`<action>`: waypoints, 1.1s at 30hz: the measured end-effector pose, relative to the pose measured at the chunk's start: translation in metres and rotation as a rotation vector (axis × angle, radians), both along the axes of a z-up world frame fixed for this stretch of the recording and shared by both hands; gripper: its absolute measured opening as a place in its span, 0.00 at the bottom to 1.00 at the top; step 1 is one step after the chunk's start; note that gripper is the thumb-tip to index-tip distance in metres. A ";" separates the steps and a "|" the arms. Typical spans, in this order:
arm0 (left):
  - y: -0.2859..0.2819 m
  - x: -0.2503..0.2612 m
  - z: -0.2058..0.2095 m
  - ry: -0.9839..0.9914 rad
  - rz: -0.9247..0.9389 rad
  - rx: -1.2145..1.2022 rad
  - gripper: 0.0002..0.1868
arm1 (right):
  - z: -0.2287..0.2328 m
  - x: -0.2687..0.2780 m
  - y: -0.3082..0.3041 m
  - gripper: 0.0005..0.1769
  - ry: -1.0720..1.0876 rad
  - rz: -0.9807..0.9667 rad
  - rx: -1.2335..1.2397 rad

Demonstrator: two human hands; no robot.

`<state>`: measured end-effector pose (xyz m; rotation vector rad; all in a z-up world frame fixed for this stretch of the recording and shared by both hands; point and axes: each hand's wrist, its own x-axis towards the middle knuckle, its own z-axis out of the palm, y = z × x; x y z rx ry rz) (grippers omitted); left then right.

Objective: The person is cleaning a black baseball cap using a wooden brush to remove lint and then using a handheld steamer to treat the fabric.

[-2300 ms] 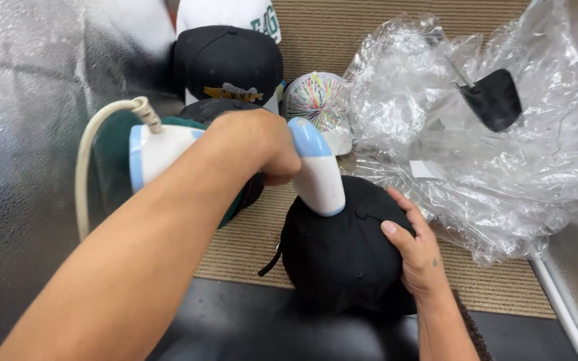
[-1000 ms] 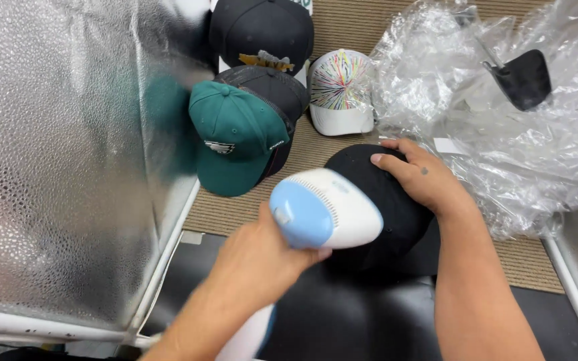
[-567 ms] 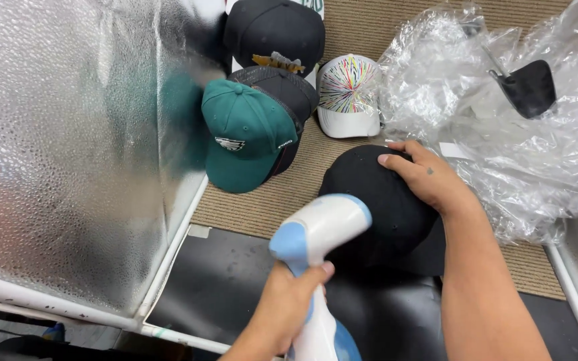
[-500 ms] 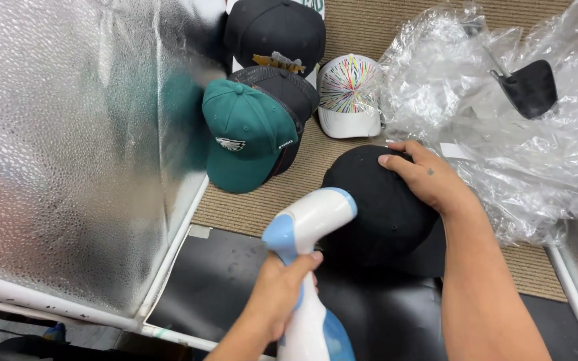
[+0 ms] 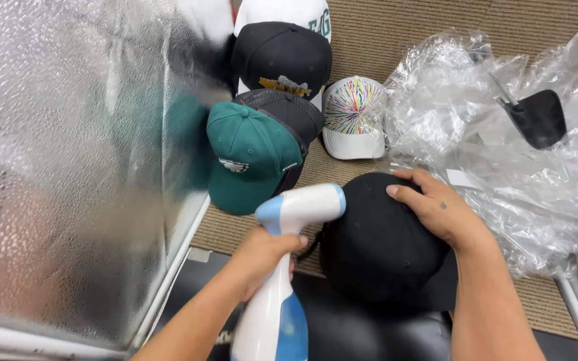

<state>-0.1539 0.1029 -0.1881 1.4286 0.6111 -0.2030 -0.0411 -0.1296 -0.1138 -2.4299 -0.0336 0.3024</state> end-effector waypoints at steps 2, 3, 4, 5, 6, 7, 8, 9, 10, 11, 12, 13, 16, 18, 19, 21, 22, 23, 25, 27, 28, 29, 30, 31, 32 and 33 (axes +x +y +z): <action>0.005 -0.011 0.005 0.064 -0.077 -0.032 0.12 | 0.000 0.000 -0.004 0.34 0.017 0.022 -0.009; 0.008 -0.016 0.008 0.130 -0.150 -0.063 0.13 | 0.000 0.000 -0.005 0.33 0.037 0.048 -0.018; 0.011 -0.009 0.004 0.127 -0.154 -0.061 0.13 | 0.003 0.000 -0.003 0.33 0.034 0.044 -0.017; 0.014 -0.004 0.000 0.130 -0.144 -0.054 0.15 | 0.005 0.000 -0.002 0.34 0.047 0.046 -0.019; 0.017 -0.002 -0.006 0.143 -0.131 -0.050 0.17 | 0.005 -0.003 0.000 0.34 0.071 0.050 -0.023; 0.021 0.008 -0.013 0.151 -0.132 -0.052 0.17 | 0.001 -0.006 -0.004 0.34 0.079 0.049 -0.024; 0.026 0.018 -0.019 0.097 -0.173 -0.022 0.27 | -0.001 -0.007 -0.005 0.34 -0.005 0.082 0.002; 0.032 0.029 -0.026 0.042 -0.214 0.009 0.37 | -0.003 -0.007 -0.007 0.35 -0.088 0.115 0.030; 0.033 0.038 -0.024 0.039 -0.214 0.012 0.37 | -0.005 -0.004 -0.007 0.35 -0.092 0.115 0.032; 0.033 0.047 -0.023 0.043 -0.226 0.022 0.39 | -0.006 -0.001 -0.008 0.34 -0.097 0.118 0.033; 0.032 0.055 -0.023 0.054 -0.241 0.029 0.41 | -0.008 0.000 -0.010 0.33 -0.095 0.120 0.030; 0.032 0.056 -0.026 0.057 -0.243 0.028 0.41 | -0.010 0.000 -0.011 0.33 -0.092 0.117 0.029; 0.034 0.060 -0.025 0.073 -0.256 -0.009 0.43 | -0.008 0.002 -0.010 0.31 -0.097 0.109 0.022; 0.036 0.051 -0.019 0.054 -0.242 0.016 0.40 | -0.005 -0.002 -0.008 0.33 -0.122 0.119 0.026; 0.037 0.042 -0.018 0.063 -0.245 0.014 0.40 | -0.008 -0.003 -0.008 0.33 -0.113 0.116 0.026; 0.043 0.033 -0.007 0.047 -0.258 0.091 0.37 | -0.007 -0.002 -0.006 0.31 -0.144 0.110 0.025; 0.042 0.041 -0.015 0.056 -0.265 0.092 0.37 | -0.009 0.001 -0.008 0.31 -0.136 0.103 0.027; 0.042 0.048 -0.024 -0.017 -0.242 0.096 0.31 | -0.012 0.004 -0.009 0.31 -0.160 0.120 0.028; 0.038 0.043 -0.026 -0.077 -0.197 0.091 0.26 | -0.019 0.005 -0.009 0.31 -0.172 0.158 0.025; 0.029 0.040 0.000 -0.131 -0.225 0.261 0.27 | -0.020 0.009 -0.013 0.32 -0.172 0.146 -0.025; 0.025 0.025 0.019 -0.135 -0.231 0.263 0.27 | -0.018 0.009 -0.011 0.32 -0.175 0.139 -0.024; 0.020 0.009 0.037 -0.127 -0.248 0.467 0.38 | -0.016 0.009 -0.010 0.33 -0.180 0.127 -0.024; 0.016 -0.009 0.054 -0.110 -0.265 0.667 0.50 | -0.017 0.007 -0.008 0.33 -0.174 0.117 -0.026; 0.009 -0.018 0.050 -0.107 -0.274 0.664 0.50 | -0.016 0.006 -0.009 0.33 -0.168 0.110 -0.027; 0.004 -0.027 0.047 -0.087 -0.303 0.843 0.44 | -0.015 0.008 -0.008 0.32 -0.109 0.105 -0.064; -0.001 -0.036 0.044 -0.066 -0.332 1.021 0.38 | -0.014 0.009 -0.007 0.31 -0.049 0.102 -0.100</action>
